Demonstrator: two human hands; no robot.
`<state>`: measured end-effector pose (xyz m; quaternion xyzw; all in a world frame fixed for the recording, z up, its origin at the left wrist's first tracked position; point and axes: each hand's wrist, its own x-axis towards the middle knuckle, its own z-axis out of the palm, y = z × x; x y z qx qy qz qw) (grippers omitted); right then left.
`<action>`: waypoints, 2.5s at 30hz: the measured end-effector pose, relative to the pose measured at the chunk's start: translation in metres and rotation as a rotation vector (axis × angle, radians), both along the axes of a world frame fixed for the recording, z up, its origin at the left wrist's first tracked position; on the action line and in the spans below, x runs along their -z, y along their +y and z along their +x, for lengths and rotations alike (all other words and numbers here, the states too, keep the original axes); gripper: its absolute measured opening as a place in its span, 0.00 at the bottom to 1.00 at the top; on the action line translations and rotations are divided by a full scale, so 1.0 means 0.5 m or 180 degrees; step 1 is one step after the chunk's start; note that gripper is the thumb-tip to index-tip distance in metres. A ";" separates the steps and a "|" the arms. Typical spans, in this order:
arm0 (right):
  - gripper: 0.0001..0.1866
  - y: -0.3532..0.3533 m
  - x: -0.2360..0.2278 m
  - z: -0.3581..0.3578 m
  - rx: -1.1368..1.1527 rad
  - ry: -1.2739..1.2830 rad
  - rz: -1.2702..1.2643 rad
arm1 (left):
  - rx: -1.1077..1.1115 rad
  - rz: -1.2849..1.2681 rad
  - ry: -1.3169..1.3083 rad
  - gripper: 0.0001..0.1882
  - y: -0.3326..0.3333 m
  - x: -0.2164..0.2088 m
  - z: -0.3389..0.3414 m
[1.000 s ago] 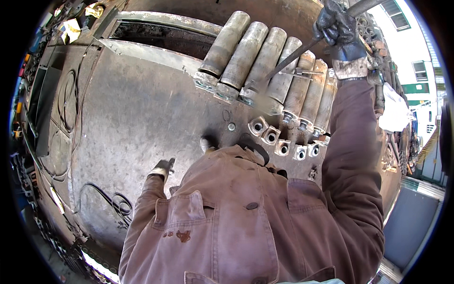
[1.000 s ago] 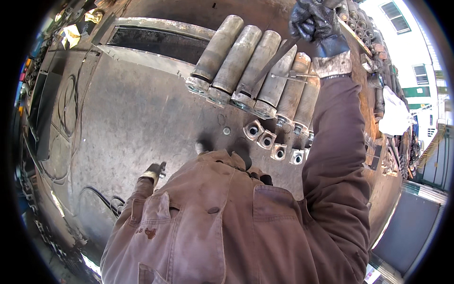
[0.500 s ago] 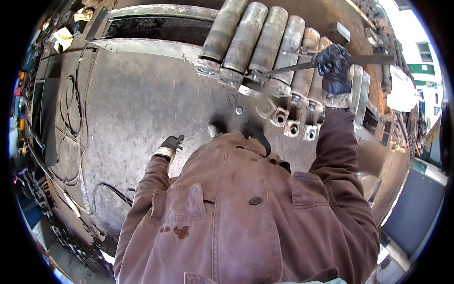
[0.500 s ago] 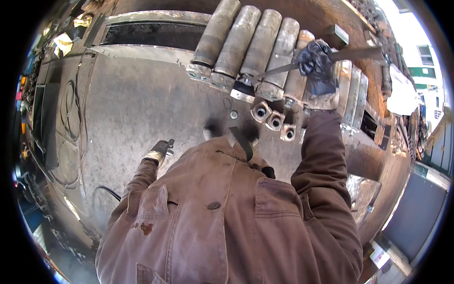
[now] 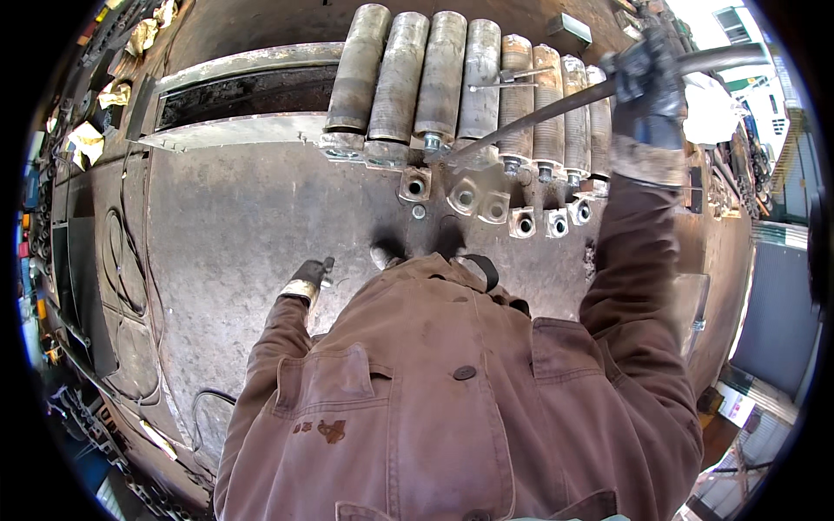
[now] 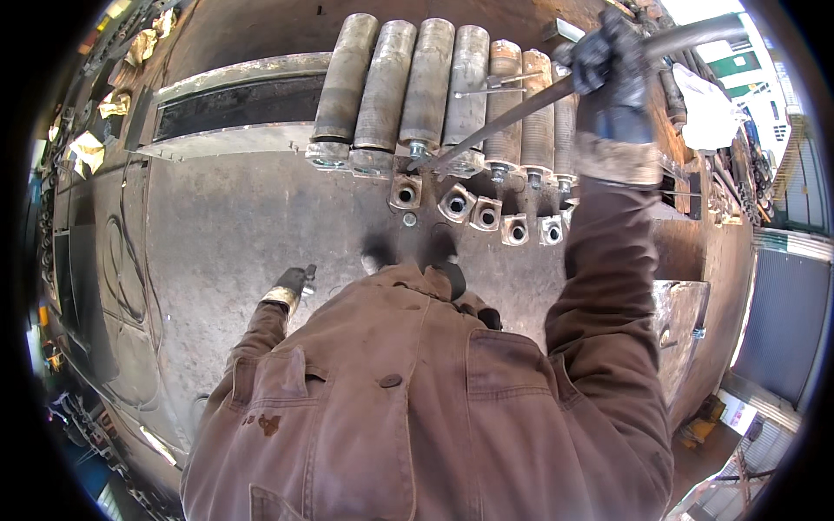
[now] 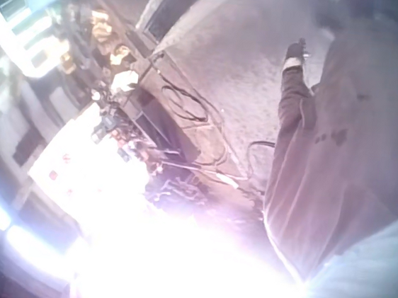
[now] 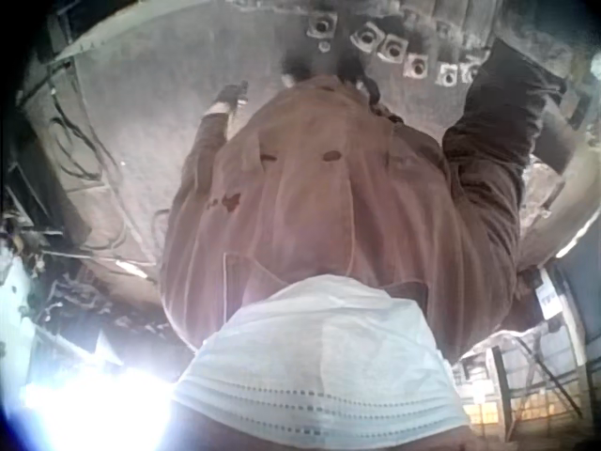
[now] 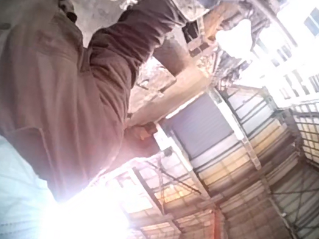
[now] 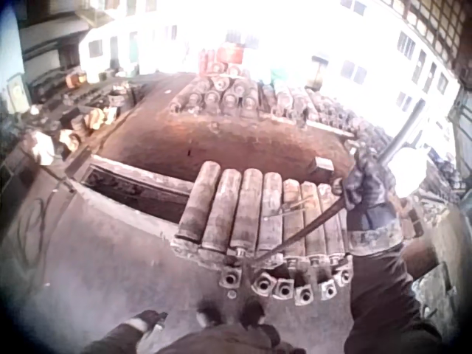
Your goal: The person uses a long metal rod to pry apart and separate a row of cylindrical metal parts resting on a metal frame. They repeatedly lift and move the parts, then use a hammer to tap the components, continuing to separate them one by one.
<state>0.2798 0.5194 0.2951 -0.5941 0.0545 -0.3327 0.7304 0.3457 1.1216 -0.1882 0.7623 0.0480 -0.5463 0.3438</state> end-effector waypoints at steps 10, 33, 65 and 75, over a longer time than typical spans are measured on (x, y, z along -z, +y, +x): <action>0.20 -0.002 -0.146 -0.019 -0.0891 -0.0269 -0.0802 | 0.0342 0.0328 0.0177 0.30 0.016 -0.007 -0.087; 0.22 -0.036 0.279 -0.282 0.0679 0.0576 -0.0177 | 0.0532 0.0603 0.0214 0.18 -0.067 0.038 0.009; 0.15 0.517 0.006 0.439 0.0261 -0.0161 0.0126 | -0.1042 -0.0082 -0.0185 0.35 0.417 0.014 0.251; 0.15 0.578 0.215 0.649 -0.0029 0.0249 0.0220 | -0.0928 0.0290 0.0347 0.33 0.491 -0.010 0.293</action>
